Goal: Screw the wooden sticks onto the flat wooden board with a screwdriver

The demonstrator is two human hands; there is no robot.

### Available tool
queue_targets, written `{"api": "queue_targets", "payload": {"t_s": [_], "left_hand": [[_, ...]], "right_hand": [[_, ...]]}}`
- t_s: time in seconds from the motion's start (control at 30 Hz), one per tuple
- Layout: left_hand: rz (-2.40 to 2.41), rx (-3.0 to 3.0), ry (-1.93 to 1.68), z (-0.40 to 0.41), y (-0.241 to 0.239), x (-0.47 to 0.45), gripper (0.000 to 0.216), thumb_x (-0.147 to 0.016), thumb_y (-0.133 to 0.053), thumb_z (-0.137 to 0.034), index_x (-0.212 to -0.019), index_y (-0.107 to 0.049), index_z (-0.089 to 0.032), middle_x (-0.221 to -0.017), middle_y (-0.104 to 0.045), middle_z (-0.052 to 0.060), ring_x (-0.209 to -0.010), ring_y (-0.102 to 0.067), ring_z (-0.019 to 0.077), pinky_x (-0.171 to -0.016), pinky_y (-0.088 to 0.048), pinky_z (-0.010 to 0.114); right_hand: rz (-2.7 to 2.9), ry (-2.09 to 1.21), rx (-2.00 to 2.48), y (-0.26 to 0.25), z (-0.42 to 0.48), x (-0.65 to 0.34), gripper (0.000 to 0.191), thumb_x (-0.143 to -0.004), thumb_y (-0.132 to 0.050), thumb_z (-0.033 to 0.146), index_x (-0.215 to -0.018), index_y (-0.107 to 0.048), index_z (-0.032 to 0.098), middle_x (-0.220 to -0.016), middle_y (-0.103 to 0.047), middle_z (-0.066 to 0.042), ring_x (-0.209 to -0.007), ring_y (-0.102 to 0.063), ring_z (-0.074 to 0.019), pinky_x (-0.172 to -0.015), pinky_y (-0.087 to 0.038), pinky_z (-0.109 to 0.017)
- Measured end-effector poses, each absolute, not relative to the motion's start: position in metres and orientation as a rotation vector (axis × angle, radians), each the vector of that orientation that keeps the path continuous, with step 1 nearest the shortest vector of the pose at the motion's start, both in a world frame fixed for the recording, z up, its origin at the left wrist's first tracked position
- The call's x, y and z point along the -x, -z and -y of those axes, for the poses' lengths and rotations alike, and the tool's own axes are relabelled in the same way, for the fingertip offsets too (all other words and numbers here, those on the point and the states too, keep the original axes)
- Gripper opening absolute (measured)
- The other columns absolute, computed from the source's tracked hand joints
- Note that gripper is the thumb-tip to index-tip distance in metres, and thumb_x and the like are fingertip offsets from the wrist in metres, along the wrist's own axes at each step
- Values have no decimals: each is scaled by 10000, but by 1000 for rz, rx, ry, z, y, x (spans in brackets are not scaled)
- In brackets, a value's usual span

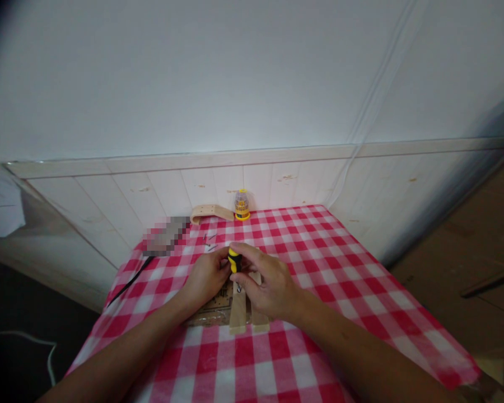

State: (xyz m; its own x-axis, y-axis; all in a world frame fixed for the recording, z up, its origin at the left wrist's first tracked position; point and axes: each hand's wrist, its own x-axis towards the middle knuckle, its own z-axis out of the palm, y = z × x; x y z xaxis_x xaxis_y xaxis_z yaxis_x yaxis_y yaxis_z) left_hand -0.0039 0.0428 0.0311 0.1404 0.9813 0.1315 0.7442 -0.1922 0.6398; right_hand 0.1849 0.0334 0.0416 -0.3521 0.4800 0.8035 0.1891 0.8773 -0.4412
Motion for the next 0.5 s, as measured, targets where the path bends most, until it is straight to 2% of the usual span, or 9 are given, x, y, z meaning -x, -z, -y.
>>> {"api": "queue_targets", "payload": {"t_s": [0.37,0.5], "left_hand": [[-1644,-1996,-752,-44,-29,5,269,-929,-583,-239,-1148,-738,-252,-1026,-817,69,-955,-759,254,-801,-536,299],[-1643,-1999,-749,-45,-28,4,257,-944,-569,-257,-1136,-739,-254,-997,-817,68,-955,-759,255,-803,-535,300]], "right_hand": [[1942,-306,581,-38,-40,-188,644,-861,-821,266,-1444,-554,319,-1113,-782,-58,-871,-782,-207,-796,-679,-326],[1933,-409,551,-41,-38,-189,571,-924,-707,188,-1458,-524,281,-1177,-762,-93,-932,-785,-213,-835,-673,-334]]}}
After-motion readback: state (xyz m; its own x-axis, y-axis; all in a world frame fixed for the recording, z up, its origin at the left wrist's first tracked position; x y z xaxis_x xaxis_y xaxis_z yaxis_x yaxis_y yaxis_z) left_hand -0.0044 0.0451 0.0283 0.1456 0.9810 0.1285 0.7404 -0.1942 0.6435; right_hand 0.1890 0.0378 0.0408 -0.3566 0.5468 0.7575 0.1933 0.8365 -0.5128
